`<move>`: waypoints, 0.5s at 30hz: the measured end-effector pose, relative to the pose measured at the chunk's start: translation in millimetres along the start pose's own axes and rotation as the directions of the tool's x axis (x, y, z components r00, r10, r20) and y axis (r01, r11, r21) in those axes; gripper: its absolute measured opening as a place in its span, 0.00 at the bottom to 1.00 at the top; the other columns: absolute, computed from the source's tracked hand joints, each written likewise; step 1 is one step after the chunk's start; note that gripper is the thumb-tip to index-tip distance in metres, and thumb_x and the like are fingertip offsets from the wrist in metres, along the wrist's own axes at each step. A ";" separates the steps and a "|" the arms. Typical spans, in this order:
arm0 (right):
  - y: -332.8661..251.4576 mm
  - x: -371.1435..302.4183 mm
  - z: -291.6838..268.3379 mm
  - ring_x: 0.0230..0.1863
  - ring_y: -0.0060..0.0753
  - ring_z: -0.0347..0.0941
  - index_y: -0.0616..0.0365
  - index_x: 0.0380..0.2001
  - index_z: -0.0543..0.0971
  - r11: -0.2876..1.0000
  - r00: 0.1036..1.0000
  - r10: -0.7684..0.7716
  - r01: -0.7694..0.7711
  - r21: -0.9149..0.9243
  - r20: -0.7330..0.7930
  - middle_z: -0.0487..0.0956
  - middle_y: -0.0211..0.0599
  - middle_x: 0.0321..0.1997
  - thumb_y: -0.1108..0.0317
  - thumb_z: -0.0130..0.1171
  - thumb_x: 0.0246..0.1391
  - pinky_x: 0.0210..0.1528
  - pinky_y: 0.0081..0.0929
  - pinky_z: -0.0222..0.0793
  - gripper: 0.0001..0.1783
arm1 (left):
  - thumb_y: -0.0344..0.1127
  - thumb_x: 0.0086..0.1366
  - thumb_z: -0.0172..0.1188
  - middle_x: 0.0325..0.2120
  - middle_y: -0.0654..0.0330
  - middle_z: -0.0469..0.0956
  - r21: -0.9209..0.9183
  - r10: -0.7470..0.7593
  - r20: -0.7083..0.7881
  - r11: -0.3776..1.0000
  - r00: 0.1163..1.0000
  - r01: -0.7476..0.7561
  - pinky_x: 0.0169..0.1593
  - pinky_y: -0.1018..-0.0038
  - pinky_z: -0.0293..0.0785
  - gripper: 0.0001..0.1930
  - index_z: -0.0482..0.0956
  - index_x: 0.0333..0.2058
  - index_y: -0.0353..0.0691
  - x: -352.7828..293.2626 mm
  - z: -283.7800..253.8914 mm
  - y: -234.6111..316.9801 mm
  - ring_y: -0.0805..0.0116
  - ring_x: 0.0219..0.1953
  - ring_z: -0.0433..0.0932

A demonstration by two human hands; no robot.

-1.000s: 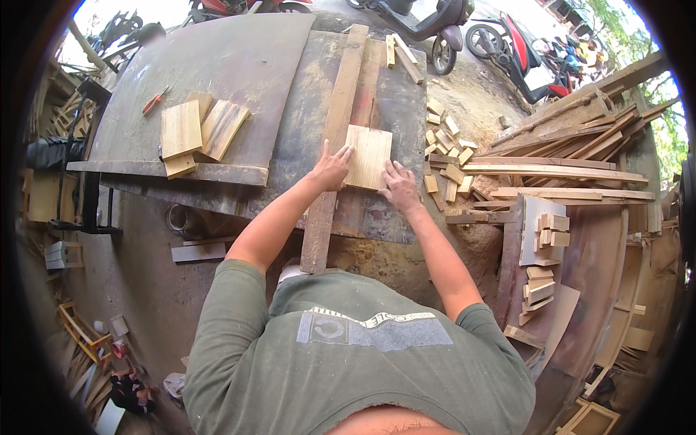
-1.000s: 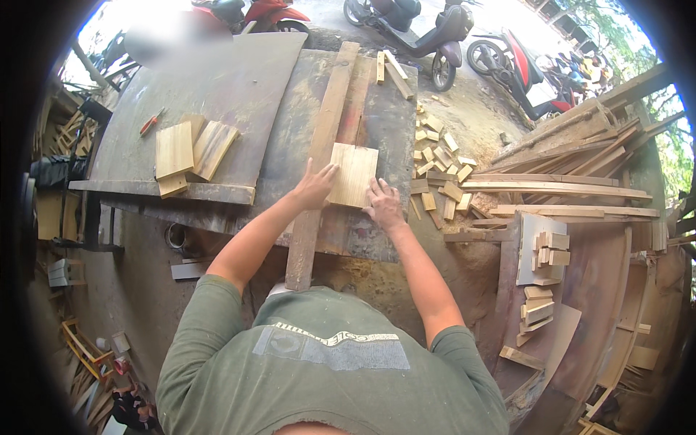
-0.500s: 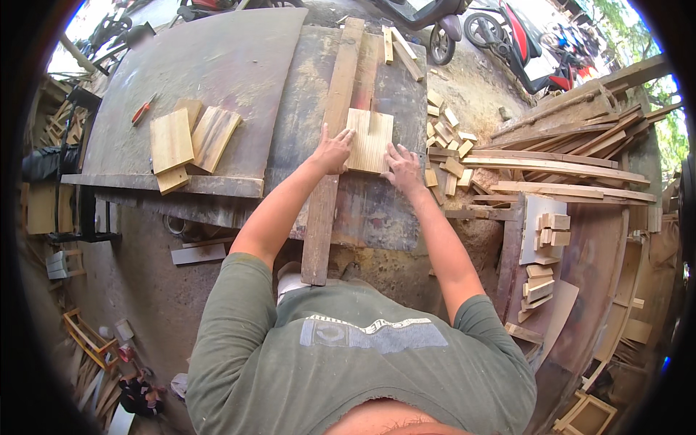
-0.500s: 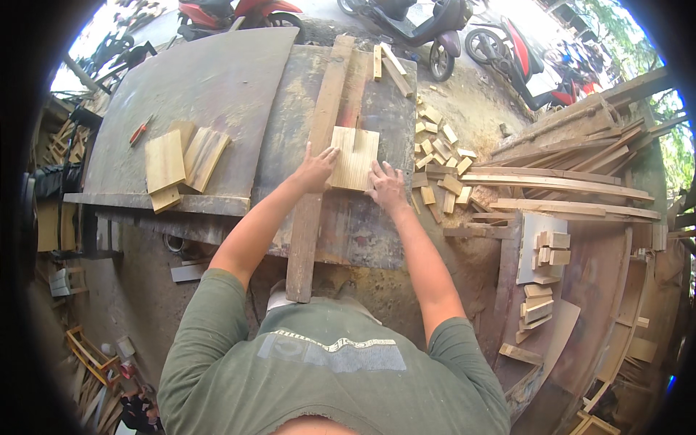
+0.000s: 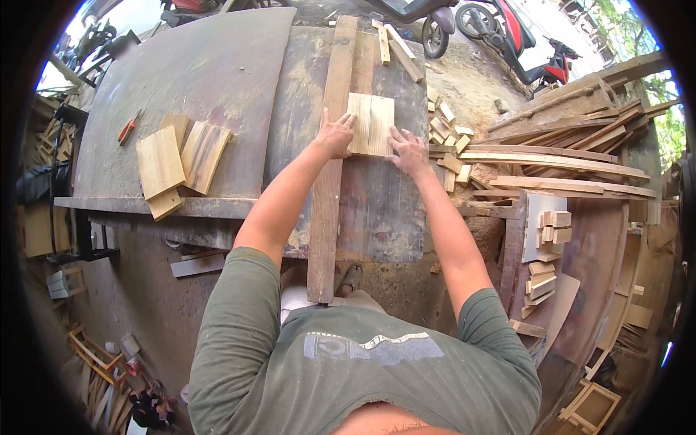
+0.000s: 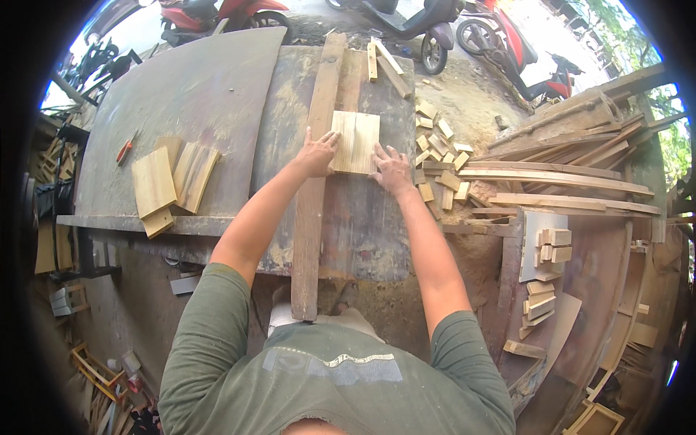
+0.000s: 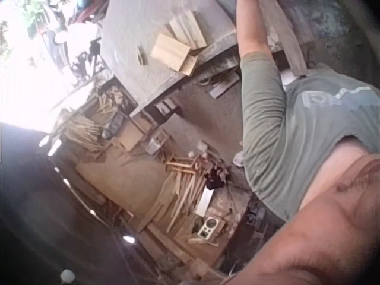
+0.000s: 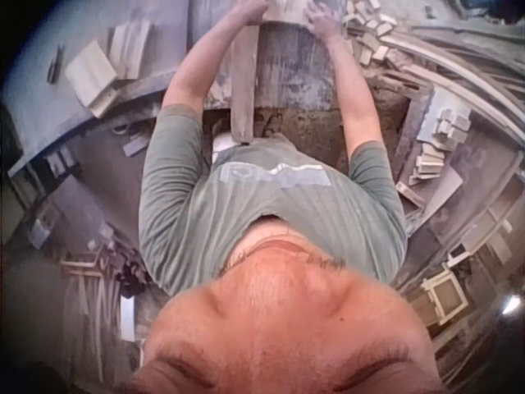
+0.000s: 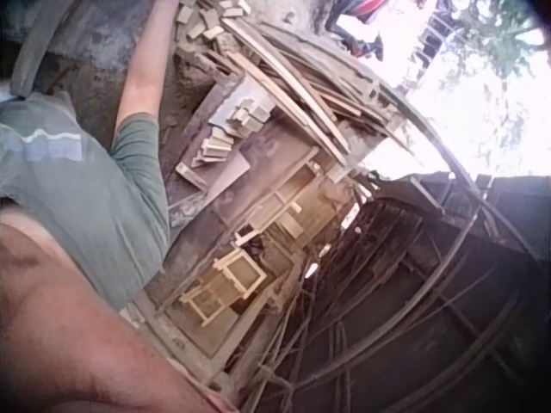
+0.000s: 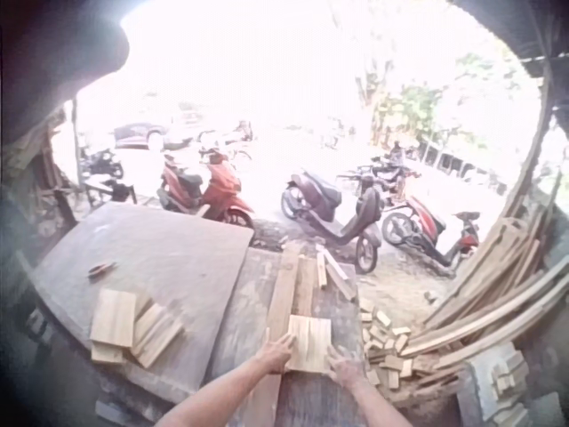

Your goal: The person repeatedly picks up small wooden blocks and feeds them through a table saw to trim or cut them, then stacks the processed pieces on the table. The person handles the wood one at a time and maintains a steady workflow.

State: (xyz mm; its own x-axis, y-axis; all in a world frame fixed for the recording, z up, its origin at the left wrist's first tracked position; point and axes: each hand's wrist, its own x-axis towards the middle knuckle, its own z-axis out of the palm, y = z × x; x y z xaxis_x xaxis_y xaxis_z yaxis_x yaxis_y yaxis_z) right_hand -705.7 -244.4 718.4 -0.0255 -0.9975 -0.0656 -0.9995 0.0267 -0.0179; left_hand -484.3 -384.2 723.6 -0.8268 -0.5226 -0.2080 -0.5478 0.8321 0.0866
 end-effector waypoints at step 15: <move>82.3 67.5 9.6 0.70 0.49 0.66 0.51 0.64 0.74 0.995 0.996 0.081 -0.078 0.059 -0.039 0.65 0.34 0.76 0.60 0.66 0.56 0.68 0.46 0.67 0.32 | 0.47 0.56 0.72 0.76 0.57 0.53 0.049 0.012 0.069 0.999 0.998 -0.015 0.72 0.29 0.47 0.48 0.60 0.71 0.39 103.5 -35.6 -56.9 0.60 0.77 0.51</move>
State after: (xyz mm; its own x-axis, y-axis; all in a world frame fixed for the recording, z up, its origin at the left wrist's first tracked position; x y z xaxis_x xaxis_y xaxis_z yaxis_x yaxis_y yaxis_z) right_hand -789.4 -309.0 703.0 -0.1067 -0.9939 -0.0281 -0.9915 0.1085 -0.0713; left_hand -543.3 -492.2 731.8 -0.8224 -0.4989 -0.2734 -0.5284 0.8479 0.0421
